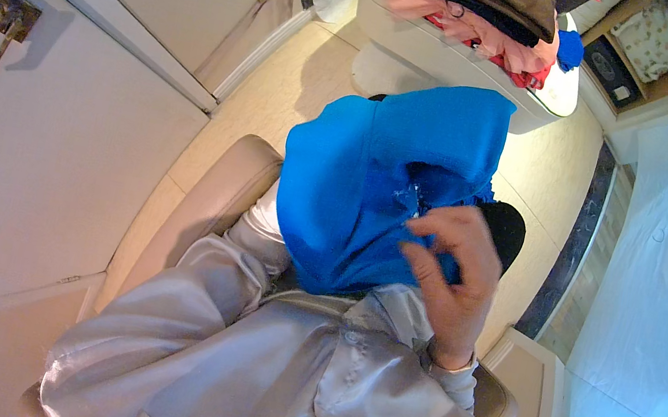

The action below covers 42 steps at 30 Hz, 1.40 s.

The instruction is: The person sits on the floor and folds a brown garment, smoothing and aligning edges before placing it on a nearby white surface. They then pick up a blue garment, fold it neatly, and place it on top of the brown garment.

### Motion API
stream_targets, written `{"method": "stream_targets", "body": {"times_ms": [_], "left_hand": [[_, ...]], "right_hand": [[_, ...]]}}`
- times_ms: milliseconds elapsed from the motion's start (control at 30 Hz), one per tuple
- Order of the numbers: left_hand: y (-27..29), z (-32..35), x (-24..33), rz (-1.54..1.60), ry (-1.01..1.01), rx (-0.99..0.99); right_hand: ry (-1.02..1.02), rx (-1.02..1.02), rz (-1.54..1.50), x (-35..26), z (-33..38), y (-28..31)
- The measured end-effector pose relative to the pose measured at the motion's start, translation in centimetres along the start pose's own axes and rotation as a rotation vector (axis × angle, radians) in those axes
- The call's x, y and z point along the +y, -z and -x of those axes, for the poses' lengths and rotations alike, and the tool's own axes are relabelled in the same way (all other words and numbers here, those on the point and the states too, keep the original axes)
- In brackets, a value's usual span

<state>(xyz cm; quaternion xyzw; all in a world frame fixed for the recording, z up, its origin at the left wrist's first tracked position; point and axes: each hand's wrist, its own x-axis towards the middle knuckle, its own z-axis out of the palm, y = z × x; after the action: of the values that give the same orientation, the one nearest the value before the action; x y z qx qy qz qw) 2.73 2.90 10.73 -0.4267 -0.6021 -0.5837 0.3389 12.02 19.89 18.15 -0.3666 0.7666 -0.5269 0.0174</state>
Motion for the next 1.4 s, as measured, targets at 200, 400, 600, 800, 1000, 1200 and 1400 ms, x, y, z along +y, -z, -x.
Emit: {"method": "stream_targets", "body": {"times_ms": [200,400,600,800,1000,1200,1400], "left_hand": [[-1.2,0.9,-0.3,-0.136,0.041,-0.05],[-2.6,0.8,3.5,-0.042,0.174,0.007],[-3.8,0.9,4.7,0.024,0.278,0.034],[-4.9,1.0,4.5,0.113,0.356,0.038],[-4.8,1.4,5.0,0.141,0.449,0.053],[-1.1,4.8,2.1,0.162,0.624,0.02],[4.3,10.2,-0.6,0.117,0.9,0.063]], "right_hand": [[-0.118,0.407,0.04,2.0,-0.1,1.0],[-0.009,0.3,0.112,3.9,0.4,2.1],[-0.115,0.56,0.106,4.3,0.6,2.6],[-0.29,0.417,-0.171,5.6,1.0,3.7],[-0.224,0.459,-0.124,7.5,1.2,3.8],[-0.282,0.666,-0.161,6.8,0.9,4.3],[-0.251,0.767,-0.069,7.1,1.1,5.3]]}}
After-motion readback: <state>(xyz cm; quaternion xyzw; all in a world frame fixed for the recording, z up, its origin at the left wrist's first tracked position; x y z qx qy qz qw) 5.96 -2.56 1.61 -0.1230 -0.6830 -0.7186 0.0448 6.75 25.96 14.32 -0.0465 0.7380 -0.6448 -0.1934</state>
